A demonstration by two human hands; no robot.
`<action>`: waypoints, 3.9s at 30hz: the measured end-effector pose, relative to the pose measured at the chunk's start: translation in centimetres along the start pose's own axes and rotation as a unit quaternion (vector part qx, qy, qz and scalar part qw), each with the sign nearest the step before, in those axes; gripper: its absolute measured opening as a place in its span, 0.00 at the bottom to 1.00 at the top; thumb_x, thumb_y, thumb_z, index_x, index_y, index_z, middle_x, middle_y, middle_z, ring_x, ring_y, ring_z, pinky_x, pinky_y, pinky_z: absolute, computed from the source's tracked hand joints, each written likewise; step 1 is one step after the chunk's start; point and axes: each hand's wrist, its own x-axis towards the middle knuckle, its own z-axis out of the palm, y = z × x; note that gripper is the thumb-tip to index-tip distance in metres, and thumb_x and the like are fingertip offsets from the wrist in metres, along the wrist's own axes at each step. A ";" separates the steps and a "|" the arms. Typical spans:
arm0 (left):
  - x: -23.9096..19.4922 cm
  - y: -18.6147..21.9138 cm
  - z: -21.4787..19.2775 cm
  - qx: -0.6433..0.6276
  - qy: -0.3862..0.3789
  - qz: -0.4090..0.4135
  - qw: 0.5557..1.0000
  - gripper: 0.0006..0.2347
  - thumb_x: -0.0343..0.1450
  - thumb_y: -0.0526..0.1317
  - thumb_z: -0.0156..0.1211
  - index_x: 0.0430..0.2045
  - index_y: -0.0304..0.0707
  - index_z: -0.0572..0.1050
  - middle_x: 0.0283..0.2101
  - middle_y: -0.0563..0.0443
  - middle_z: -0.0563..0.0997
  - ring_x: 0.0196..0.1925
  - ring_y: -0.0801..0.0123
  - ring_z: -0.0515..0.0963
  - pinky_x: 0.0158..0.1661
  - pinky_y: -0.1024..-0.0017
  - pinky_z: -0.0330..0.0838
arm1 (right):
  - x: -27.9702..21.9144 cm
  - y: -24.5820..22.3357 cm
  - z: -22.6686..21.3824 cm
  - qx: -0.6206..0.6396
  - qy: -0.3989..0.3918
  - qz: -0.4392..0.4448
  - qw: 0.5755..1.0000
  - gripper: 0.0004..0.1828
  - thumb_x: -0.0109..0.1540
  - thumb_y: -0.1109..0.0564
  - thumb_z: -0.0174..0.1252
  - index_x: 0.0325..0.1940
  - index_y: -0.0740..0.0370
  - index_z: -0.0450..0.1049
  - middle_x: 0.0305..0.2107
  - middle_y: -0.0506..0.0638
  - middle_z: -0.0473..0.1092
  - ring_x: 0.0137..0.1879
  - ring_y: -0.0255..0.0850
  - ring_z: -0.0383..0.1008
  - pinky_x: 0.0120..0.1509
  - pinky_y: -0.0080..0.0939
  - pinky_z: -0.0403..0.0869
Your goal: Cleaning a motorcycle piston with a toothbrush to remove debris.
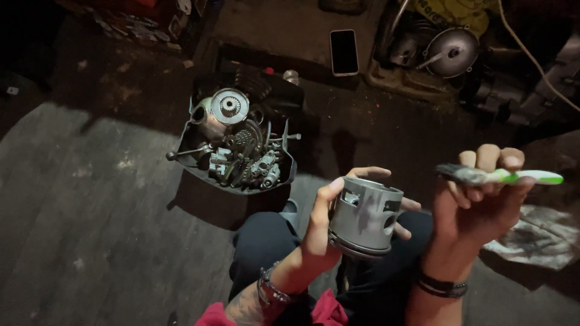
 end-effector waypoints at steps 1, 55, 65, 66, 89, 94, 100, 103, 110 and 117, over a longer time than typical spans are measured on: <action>0.0 0.1 0.0 0.013 0.003 -0.005 1.000 0.26 0.80 0.52 0.30 0.69 0.34 0.60 0.56 0.23 0.76 0.42 0.49 0.83 0.47 0.60 0.76 | 0.0 0.0 -0.3 0.043 0.003 0.015 0.999 0.10 0.73 0.50 0.62 0.55 0.53 0.78 0.31 0.38 0.64 0.36 0.22 0.61 0.33 0.18 0.63; 0.1 0.6 1.3 0.244 0.004 0.012 0.970 0.20 0.71 0.49 0.43 0.50 0.32 0.64 0.55 0.34 0.75 0.52 0.58 0.76 0.55 0.62 0.69 | 1.2 0.9 2.1 -0.072 0.028 0.049 0.996 0.10 0.71 0.50 0.48 0.36 0.52 0.66 0.22 0.42 0.55 0.35 0.34 0.60 0.71 0.45 0.70; 0.6 0.8 1.9 0.272 0.034 0.050 0.961 0.18 0.67 0.47 0.48 0.45 0.33 0.61 0.57 0.32 0.73 0.50 0.58 0.77 0.53 0.65 0.72 | 1.3 1.3 2.2 -0.088 0.028 0.057 0.994 0.10 0.71 0.49 0.49 0.38 0.52 0.67 0.24 0.41 0.56 0.36 0.33 0.62 0.73 0.46 0.70; 0.6 0.7 1.9 0.272 0.033 0.050 0.961 0.18 0.67 0.47 0.48 0.45 0.33 0.61 0.57 0.32 0.73 0.50 0.58 0.77 0.53 0.65 0.72 | 1.4 1.1 2.4 -0.088 0.028 0.056 0.994 0.10 0.71 0.49 0.49 0.38 0.52 0.67 0.24 0.41 0.56 0.36 0.33 0.62 0.73 0.46 0.70; 0.6 0.5 1.7 0.211 0.032 0.077 0.974 0.16 0.69 0.45 0.47 0.45 0.33 0.61 0.59 0.30 0.71 0.48 0.54 0.78 0.51 0.62 0.74 | 0.9 0.8 3.6 -0.200 0.064 0.029 0.977 0.11 0.72 0.46 0.50 0.40 0.51 0.64 0.27 0.42 0.58 0.40 0.33 0.61 0.70 0.41 0.69; 0.6 0.7 1.5 0.290 0.061 0.100 0.950 0.18 0.67 0.48 0.47 0.44 0.34 0.63 0.58 0.32 0.72 0.54 0.52 0.74 0.56 0.57 0.68 | 0.0 1.7 3.1 -0.255 -0.045 0.015 0.966 0.11 0.67 0.43 0.60 0.39 0.49 0.71 0.25 0.40 0.69 0.33 0.30 0.68 0.65 0.41 0.72; 0.5 0.5 1.2 0.177 0.046 0.103 0.978 0.13 0.72 0.43 0.45 0.46 0.34 0.62 0.59 0.30 0.72 0.48 0.55 0.79 0.50 0.61 0.76 | 0.2 1.7 2.3 -0.289 -0.022 -0.029 0.957 0.13 0.67 0.41 0.63 0.42 0.46 0.69 0.25 0.38 0.67 0.36 0.28 0.66 0.71 0.40 0.71; 0.6 0.0 0.1 0.112 0.045 0.102 0.987 0.13 0.75 0.44 0.45 0.48 0.35 0.62 0.60 0.30 0.71 0.47 0.54 0.79 0.50 0.59 0.76 | 0.1 1.5 1.0 -0.264 -0.075 -0.038 0.961 0.11 0.63 0.44 0.62 0.39 0.47 0.70 0.20 0.38 0.66 0.30 0.27 0.65 0.63 0.38 0.72; 0.7 0.0 -0.9 0.031 0.008 0.104 0.994 0.13 0.78 0.45 0.41 0.52 0.37 0.65 0.61 0.31 0.72 0.48 0.51 0.79 0.53 0.58 0.73 | 0.3 1.6 1.9 -0.256 -0.026 -0.033 0.966 0.11 0.66 0.47 0.62 0.41 0.48 0.66 0.23 0.39 0.64 0.34 0.29 0.61 0.60 0.37 0.71; 0.4 -0.1 -0.8 0.008 0.018 0.065 0.998 0.17 0.76 0.43 0.43 0.58 0.34 0.62 0.63 0.26 0.70 0.49 0.47 0.80 0.55 0.58 0.74 | 0.2 1.5 0.3 -0.220 -0.107 -0.021 0.969 0.08 0.65 0.48 0.60 0.40 0.47 0.69 0.20 0.39 0.67 0.29 0.29 0.64 0.49 0.34 0.75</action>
